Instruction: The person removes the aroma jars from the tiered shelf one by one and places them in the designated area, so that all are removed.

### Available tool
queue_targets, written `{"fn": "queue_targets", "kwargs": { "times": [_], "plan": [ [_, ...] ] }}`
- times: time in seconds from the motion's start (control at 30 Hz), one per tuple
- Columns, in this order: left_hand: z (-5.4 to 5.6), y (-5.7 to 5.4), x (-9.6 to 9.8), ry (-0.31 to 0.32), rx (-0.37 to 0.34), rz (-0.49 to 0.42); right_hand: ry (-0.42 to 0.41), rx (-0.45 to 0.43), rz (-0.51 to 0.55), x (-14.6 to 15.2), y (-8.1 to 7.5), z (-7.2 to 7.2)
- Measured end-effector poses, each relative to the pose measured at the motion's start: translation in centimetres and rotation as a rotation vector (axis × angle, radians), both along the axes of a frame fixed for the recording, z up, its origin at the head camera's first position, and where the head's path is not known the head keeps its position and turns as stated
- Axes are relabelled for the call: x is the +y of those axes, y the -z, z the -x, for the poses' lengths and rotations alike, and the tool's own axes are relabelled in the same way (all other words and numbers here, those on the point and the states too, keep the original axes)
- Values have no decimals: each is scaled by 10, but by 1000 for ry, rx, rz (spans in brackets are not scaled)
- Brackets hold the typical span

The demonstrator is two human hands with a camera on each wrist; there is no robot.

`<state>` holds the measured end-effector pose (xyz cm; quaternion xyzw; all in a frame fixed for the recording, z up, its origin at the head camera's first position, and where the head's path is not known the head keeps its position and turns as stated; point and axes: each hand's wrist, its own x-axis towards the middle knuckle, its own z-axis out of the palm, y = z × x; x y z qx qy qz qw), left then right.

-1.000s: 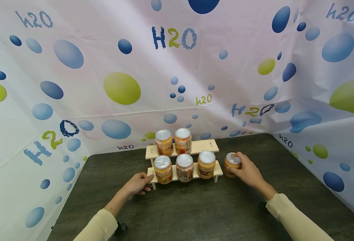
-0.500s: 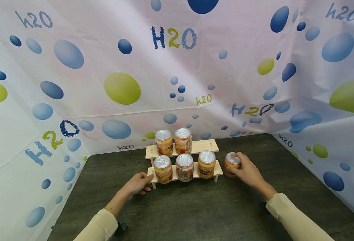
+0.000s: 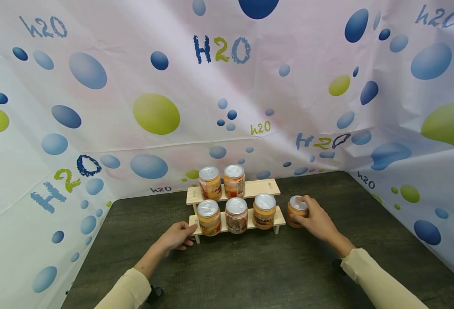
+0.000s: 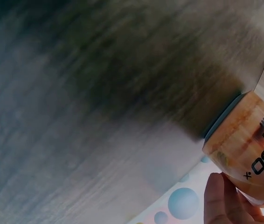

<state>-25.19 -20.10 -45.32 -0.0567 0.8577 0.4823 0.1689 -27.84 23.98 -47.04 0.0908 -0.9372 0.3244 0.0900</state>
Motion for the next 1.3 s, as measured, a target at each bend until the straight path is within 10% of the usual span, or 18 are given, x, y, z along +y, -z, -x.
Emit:
{"fn": "queue_targets", "kwargs": {
  "times": [0.43,1.3],
  "plan": [
    [0,1,-2,-10,-4,-4,-15,22,-21,4,-8,-3],
    [1,0,1,-7,-5,2,-320,-18,47,-103,-119,37]
  ]
}}
